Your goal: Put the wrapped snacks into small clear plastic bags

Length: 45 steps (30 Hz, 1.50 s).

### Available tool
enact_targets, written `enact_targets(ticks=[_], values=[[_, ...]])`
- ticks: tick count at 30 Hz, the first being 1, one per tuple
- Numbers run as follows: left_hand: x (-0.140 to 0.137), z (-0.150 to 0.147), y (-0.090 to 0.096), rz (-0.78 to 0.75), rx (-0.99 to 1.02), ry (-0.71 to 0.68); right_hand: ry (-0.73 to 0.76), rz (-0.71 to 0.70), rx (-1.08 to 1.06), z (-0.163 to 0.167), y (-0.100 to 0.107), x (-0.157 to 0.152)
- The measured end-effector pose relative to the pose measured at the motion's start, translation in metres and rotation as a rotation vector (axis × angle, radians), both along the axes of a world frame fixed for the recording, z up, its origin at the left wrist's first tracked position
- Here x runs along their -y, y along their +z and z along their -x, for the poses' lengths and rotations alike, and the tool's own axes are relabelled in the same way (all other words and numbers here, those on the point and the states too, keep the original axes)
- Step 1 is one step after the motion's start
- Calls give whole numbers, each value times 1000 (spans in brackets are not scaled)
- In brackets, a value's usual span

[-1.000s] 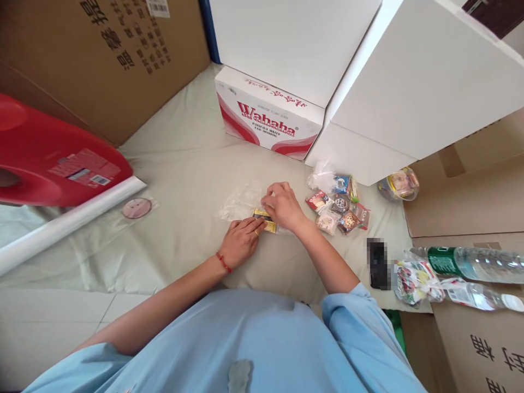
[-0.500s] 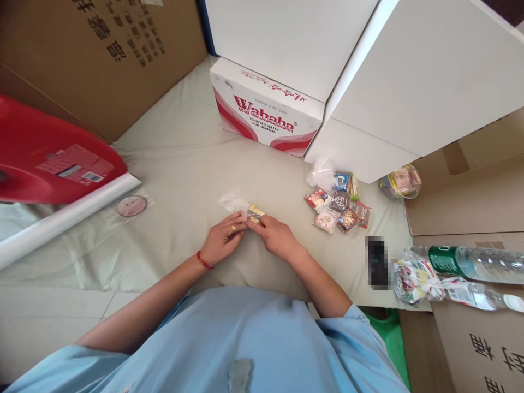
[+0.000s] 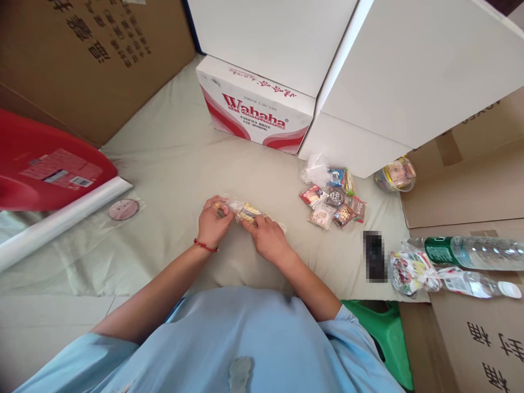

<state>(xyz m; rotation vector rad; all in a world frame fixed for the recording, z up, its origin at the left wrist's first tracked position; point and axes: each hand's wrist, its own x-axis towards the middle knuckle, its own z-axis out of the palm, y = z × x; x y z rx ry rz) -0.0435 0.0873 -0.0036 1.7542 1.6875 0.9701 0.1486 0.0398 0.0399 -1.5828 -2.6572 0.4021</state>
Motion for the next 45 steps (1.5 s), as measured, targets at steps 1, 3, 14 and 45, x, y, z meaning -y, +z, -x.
enact_targets(ticks=[1, 3, 14, 45], values=[[3, -3, 5, -8, 69, -12, 2, -1, -9, 0, 0, 0], [11, -10, 17, -30, 160, -45, 1, 3, -33, 0, 0, 1], [48, -21, 3, -220, -189, -542, -101, 65, -526, -41, -1, 18], [94, 33, -7, -310, -175, -418, -154, -74, -55, 46, 4, -31]])
